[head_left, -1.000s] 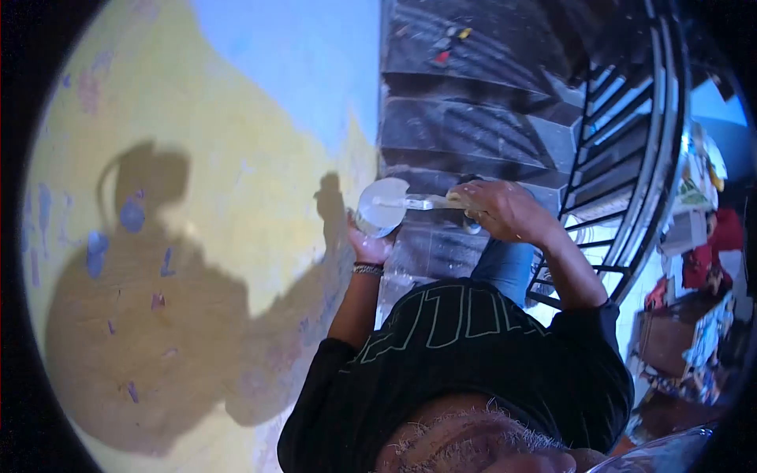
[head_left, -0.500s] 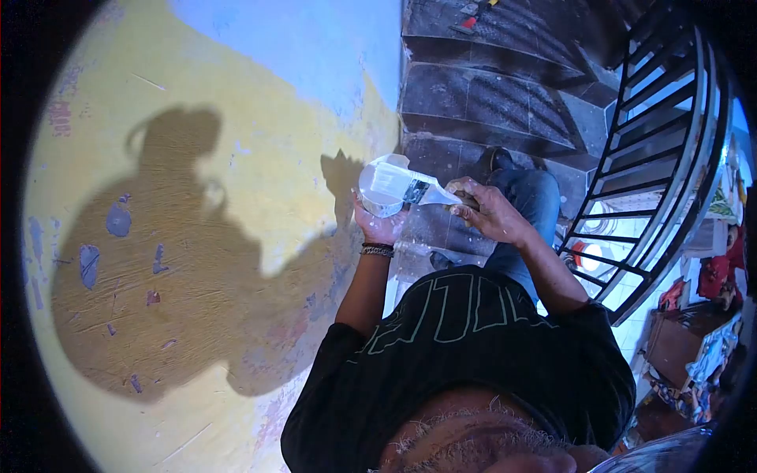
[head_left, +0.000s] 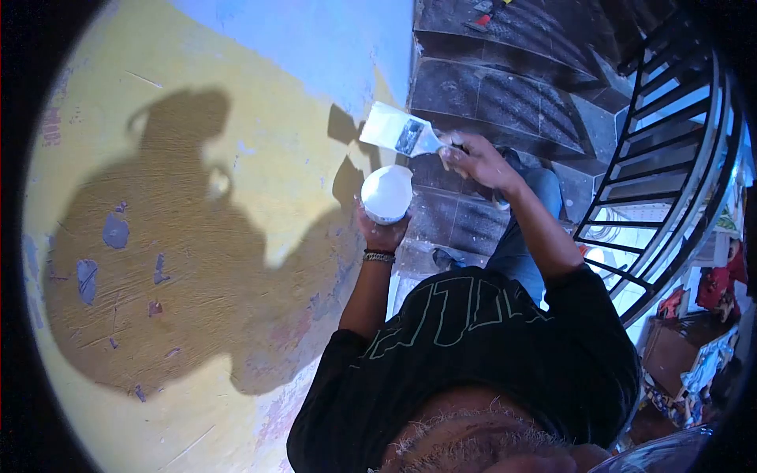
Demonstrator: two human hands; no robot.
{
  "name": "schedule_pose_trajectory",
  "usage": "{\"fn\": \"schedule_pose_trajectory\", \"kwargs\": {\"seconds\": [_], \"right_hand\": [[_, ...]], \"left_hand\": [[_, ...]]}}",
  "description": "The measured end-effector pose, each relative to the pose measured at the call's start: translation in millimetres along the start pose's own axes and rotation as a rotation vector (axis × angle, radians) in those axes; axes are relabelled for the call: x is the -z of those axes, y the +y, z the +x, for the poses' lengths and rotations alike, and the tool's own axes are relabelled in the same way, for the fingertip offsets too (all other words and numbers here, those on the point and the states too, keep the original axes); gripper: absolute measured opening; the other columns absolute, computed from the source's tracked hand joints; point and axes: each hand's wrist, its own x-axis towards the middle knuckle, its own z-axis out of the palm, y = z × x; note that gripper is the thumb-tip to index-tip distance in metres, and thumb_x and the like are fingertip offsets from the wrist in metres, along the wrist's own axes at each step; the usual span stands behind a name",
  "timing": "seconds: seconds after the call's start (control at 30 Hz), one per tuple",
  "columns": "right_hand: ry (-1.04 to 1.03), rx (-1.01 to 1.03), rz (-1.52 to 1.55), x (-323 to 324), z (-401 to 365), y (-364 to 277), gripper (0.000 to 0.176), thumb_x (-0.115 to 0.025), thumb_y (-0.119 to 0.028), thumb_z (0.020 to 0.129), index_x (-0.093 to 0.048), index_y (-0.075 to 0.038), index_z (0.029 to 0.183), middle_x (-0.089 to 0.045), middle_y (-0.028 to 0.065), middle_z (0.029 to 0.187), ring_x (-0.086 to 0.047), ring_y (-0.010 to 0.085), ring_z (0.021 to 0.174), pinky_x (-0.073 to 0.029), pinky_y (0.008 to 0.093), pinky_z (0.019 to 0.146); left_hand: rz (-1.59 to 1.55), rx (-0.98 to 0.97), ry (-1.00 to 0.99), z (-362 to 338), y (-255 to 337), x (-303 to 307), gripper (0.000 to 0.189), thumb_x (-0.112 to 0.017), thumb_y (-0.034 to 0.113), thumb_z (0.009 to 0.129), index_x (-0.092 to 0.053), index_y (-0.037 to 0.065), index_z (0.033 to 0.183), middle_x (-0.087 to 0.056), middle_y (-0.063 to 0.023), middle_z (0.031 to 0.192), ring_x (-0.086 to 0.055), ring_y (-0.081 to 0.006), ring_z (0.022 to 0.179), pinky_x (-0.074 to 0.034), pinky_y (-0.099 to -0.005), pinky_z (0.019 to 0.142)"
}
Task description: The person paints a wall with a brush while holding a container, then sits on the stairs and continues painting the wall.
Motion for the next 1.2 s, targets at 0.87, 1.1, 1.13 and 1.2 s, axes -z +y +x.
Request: {"fn": "schedule_pose_trajectory", "kwargs": {"seconds": [0.87, 1.1, 1.13, 1.2], "right_hand": [[-0.035, -0.038, -0.528, 31, 135, 29, 0.026, -0.051, -0.027, 0.078, -0.062, -0.003, 0.079, -0.056, 0.0043, 0.057, -0.049, 0.0126, 0.047, -0.037, 0.0280, 0.043], [-0.034, -0.322, -0.600, 68, 159, 86, 0.034, -0.052, -0.034, 0.075, -0.062, -0.002, 0.079, -0.061, 0.0124, 0.071, -0.059, 0.0245, 0.066, -0.044, 0.0369, 0.060], [0.072, -0.220, -0.737, 71, 174, 110, 0.034, -0.051, -0.035, 0.074, -0.062, -0.002, 0.073, -0.059, 0.0107, 0.064, -0.056, 0.0224, 0.058, -0.043, 0.0355, 0.056], [0.171, -0.136, -0.824, 76, 200, 115, 0.037, -0.051, -0.038, 0.071, -0.061, -0.003, 0.065, -0.058, 0.0105, 0.059, -0.054, 0.0219, 0.052, -0.043, 0.0345, 0.054]], "left_hand": [[-0.238, 0.025, 0.214, -97, 5, 17, 0.063, -0.048, 0.054, 0.073, -0.044, 0.009, 0.116, -0.049, -0.0151, 0.111, -0.049, -0.0321, 0.095, -0.048, -0.0336, 0.062], [-0.251, -0.002, 0.151, -95, 5, 31, 0.065, -0.044, 0.056, 0.073, -0.042, 0.009, 0.118, -0.048, -0.0149, 0.113, -0.048, -0.0328, 0.099, -0.048, -0.0412, 0.070], [-0.175, -0.037, 0.277, -95, 5, 26, 0.064, -0.050, 0.052, 0.070, -0.043, 0.009, 0.117, -0.047, -0.0150, 0.111, -0.047, -0.0311, 0.096, -0.050, -0.0345, 0.063], [-0.189, -0.028, 0.255, -96, 7, 13, 0.064, -0.050, 0.052, 0.070, -0.043, 0.009, 0.116, -0.047, -0.0149, 0.111, -0.047, -0.0309, 0.096, -0.050, -0.0348, 0.063]]}}
